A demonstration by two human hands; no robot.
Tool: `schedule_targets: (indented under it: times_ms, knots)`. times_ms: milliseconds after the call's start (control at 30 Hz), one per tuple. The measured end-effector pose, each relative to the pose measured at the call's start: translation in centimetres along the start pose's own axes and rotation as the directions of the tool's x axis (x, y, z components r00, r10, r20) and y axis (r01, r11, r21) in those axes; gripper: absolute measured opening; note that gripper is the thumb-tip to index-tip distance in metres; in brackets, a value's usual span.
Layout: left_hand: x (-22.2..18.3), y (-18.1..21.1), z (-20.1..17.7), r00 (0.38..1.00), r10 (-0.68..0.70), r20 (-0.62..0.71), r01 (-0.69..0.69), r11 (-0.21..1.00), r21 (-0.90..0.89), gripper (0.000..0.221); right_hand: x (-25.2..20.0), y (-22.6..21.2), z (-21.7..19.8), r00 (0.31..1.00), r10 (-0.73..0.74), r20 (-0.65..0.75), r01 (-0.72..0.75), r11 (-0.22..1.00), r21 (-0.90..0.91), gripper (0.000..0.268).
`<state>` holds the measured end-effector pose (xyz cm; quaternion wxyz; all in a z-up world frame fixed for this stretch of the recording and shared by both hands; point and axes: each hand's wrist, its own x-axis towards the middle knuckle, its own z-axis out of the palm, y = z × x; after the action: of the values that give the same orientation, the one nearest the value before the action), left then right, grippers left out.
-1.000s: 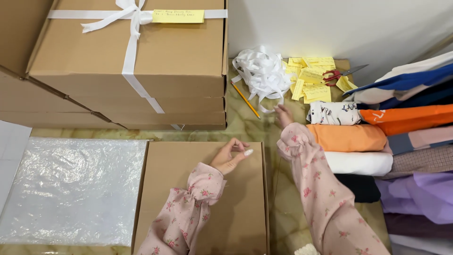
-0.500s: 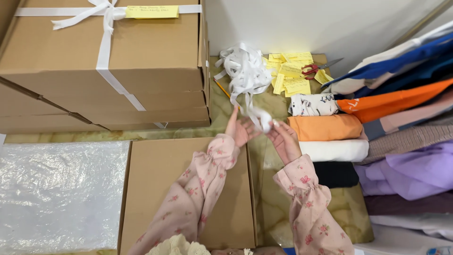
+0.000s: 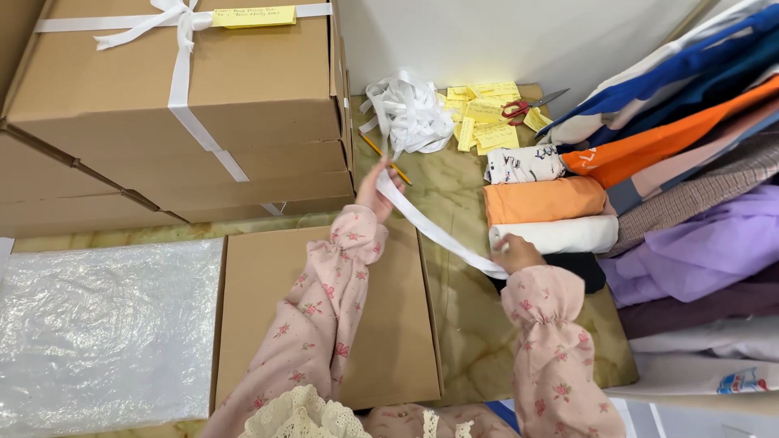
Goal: The person wraps a white ribbon around a cardboard box, tying it into a bow on top. They then pick up a yellow sticky note and a pencil, write on the note, and place it on the box.
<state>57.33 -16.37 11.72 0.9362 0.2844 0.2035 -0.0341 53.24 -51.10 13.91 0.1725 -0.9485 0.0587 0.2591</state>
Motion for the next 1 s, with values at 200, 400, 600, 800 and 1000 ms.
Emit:
schedule_targets:
  times_ms: [200, 400, 600, 800, 1000]
  knots:
    - [-3.9, 1.5, -0.6, 0.995, 0.098, 0.010, -0.097, 0.957, 0.272, 0.026, -2.1, 0.6, -0.8, 0.999, 0.030, -0.045, -0.034, 0.997, -0.075, 0.044]
    - [-12.6, -2.2, -0.4, 0.979, -0.158, 0.126, 0.042, 0.768, 0.639, 0.028, -3.5, -4.6, 5.1, 0.755, -0.604, -0.256, 0.644, 0.612, 0.458, 0.042]
    - [-27.0, -1.6, 6.6, 0.618, -0.619, 0.484, 0.107, 0.676, 0.729, 0.044, -5.2, -6.7, 9.9, 0.550, -0.795, -0.256, 0.781, 0.381, 0.494, 0.069]
    - [-29.3, -1.2, 3.5, 0.715, -0.254, 0.652, -0.083, 0.895, 0.439, 0.024, -9.8, -8.3, 9.9, 0.701, -0.685, -0.199, 0.706, 0.629, 0.326, 0.033]
    - [-31.4, 3.7, -6.2, 0.977, 0.133, 0.165, -0.184, 0.919, 0.349, 0.038, -13.3, -7.2, 13.5, 0.817, -0.572, -0.067, 0.569, 0.784, 0.248, 0.016]
